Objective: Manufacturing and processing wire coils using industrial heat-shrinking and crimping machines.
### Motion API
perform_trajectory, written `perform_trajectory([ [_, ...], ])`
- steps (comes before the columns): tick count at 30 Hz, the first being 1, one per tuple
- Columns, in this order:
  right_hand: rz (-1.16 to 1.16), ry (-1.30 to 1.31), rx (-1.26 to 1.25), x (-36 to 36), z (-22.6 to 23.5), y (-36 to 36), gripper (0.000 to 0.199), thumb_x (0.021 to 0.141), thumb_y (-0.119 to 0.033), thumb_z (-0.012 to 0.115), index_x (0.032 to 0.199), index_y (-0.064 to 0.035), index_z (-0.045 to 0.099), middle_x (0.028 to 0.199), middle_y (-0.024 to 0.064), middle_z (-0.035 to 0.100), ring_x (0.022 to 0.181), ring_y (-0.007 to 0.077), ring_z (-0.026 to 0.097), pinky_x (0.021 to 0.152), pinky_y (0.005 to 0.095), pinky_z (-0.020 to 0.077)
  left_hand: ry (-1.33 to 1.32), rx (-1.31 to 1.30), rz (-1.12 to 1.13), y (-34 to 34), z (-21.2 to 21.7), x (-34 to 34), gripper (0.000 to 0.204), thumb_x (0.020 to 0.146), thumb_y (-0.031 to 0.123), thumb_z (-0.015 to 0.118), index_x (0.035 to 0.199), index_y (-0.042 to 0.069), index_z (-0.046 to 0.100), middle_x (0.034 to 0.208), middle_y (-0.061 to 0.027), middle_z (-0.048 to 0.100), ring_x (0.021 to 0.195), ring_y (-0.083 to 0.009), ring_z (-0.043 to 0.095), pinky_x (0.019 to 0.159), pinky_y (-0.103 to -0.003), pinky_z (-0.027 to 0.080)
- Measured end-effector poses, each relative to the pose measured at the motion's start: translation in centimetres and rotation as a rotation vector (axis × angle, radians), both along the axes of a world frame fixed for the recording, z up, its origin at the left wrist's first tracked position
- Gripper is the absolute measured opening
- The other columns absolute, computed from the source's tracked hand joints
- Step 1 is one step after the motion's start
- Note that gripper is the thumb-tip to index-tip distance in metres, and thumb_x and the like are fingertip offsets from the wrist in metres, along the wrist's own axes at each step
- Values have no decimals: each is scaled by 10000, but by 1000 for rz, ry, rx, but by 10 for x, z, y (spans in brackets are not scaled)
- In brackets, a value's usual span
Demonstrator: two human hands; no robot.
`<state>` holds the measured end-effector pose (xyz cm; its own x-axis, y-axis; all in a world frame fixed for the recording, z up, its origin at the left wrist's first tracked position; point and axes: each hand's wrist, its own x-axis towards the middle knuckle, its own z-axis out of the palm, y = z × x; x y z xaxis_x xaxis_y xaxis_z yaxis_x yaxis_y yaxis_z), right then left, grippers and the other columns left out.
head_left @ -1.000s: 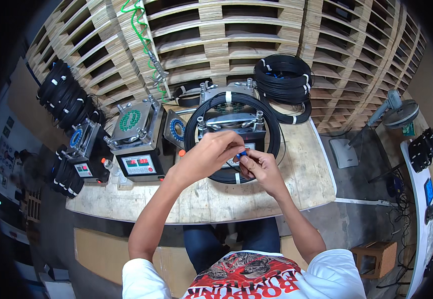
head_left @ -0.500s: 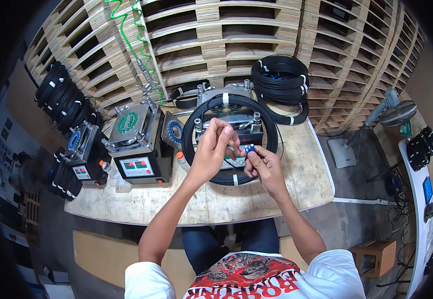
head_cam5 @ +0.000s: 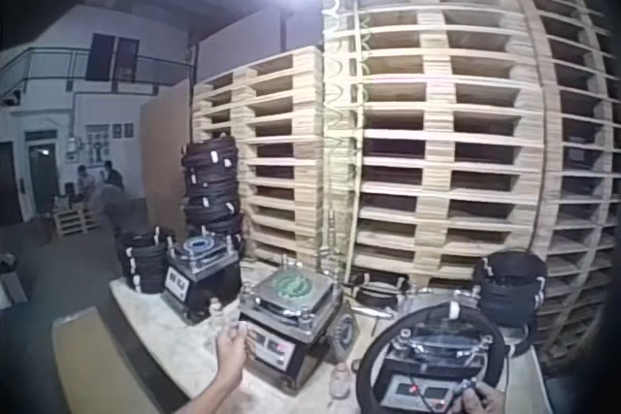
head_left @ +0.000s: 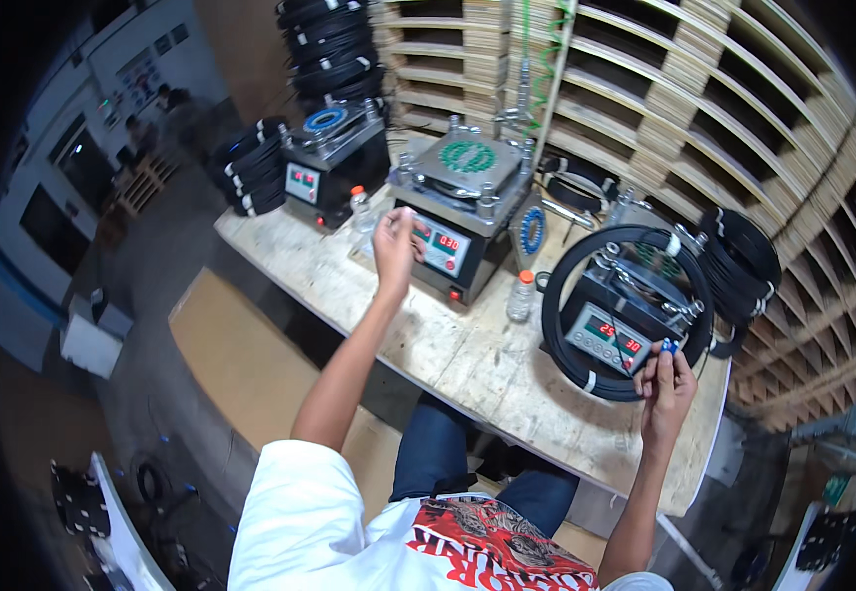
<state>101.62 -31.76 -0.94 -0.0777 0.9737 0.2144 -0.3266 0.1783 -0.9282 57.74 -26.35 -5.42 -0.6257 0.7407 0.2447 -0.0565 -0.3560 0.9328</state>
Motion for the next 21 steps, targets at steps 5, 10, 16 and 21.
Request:
perform_trajectory([
  [5,39,-38,2,-14,-3,-5,255,1037,-202,573,1081,44,622,714,6,521,553,55,417,521,235,404,104,-337,221,22,-64,-139,257,964,259,675,1023,10,690,829,-46,701,534,-77,558,439,-237,401],
  [10,-22,-23,-11,-9,3,-8,254,1041,-192,561,1069,56,612,693,1,509,552,62,432,529,230,416,130,-616,174,60,-110,-174,119,856,165,729,883,52,757,772,-41,733,552,-122,668,446,-274,486],
  [16,-2,-64,-44,-15,11,-5,269,1039,-207,562,1086,53,615,741,22,563,651,99,552,644,253,479,74,-630,189,40,-144,-234,369,822,142,735,1188,115,697,835,-74,700,585,-177,686,444,-294,530],
  [21,-85,-117,17,-1,11,3,245,1033,-205,575,1057,32,633,767,22,607,755,92,578,760,223,469,498,-109,474,47,-99,-134,259,905,67,609,1152,52,687,908,-70,690,732,-138,609,685,-292,483],
])
